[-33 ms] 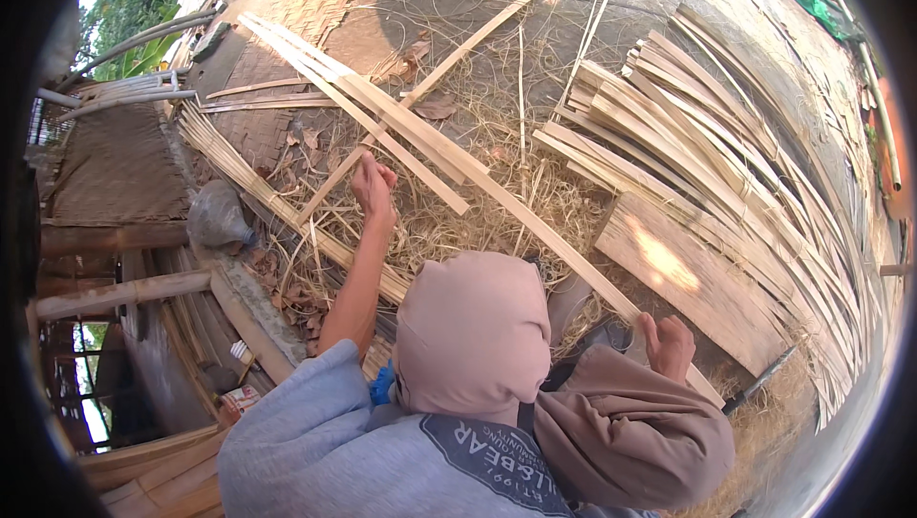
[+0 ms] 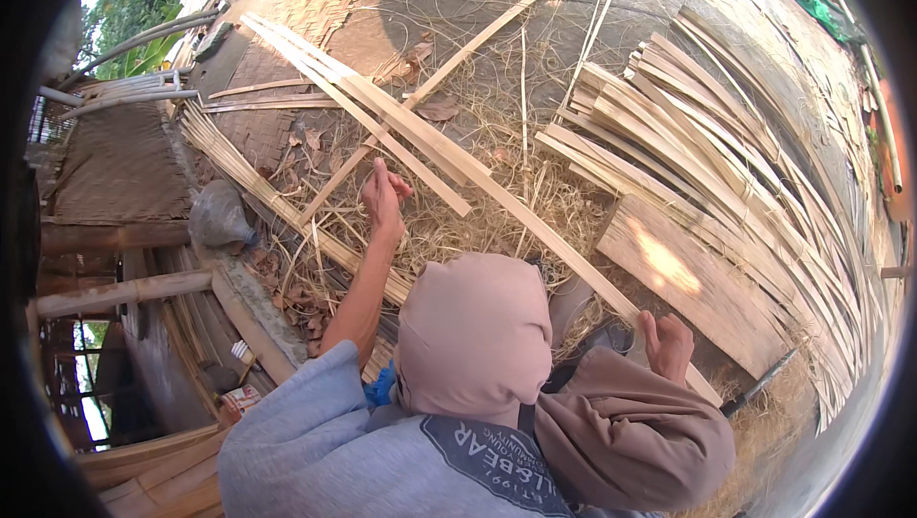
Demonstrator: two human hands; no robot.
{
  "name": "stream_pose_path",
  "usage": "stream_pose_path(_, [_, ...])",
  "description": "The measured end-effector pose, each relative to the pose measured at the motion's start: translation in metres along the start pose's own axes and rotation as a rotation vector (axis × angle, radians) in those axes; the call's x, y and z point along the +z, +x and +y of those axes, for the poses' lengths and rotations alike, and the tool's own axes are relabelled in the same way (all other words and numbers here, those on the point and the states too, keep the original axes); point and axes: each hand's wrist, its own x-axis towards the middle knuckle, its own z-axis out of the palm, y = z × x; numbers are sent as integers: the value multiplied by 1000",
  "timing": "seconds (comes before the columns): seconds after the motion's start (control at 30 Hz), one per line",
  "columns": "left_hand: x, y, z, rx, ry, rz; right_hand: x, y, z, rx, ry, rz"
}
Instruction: The person sits on a straw-covered floor and uses a knife to split long bamboo strips into thinner slats on a wooden board. The person repeatedly positions each strip, splits it, and places the resulting slats into a growing pile.
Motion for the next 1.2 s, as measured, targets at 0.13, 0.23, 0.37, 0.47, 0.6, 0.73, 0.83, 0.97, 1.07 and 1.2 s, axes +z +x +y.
stream_pose_path(0.13, [32,-99,-3,-354,48,-740,9,33,-60,-112,347,-109])
stream_pose_path(0.23, [67,-129,-3,-393,-82,-1018,23,59,-81,-148,369,-128])
stream_pose_path(0.37, [74,-110,13,-560,-391,-745,24,63,-94,-155,304,-149])
stream_pose_path(0.47, [80,-97,10,-552,-230,-820,34,66,-88,-214,235,-137])
stream_pose_path(0.6, [87,-127,4,-843,-286,-799,33,63,-93,-248,207,-94])
stream_pose_path(0.73, [89,-113,3,-771,-378,-572,-5,41,-71,-186,86,13])
stream_pose_path(0.83, [72,-44,1,-591,-522,-461,-51,16,-3,-73,27,118])
stream_pose_path(0.97, [60,55,20,-345,-489,-131,-129,-49,109,45,-158,297])
stream_pose_path(1.07, [36,117,22,-419,-710,-210,-177,-98,133,92,-300,351])
stream_pose_path(1.2, [41,139,12,-483,-707,-191,-214,-154,177,180,-558,462])
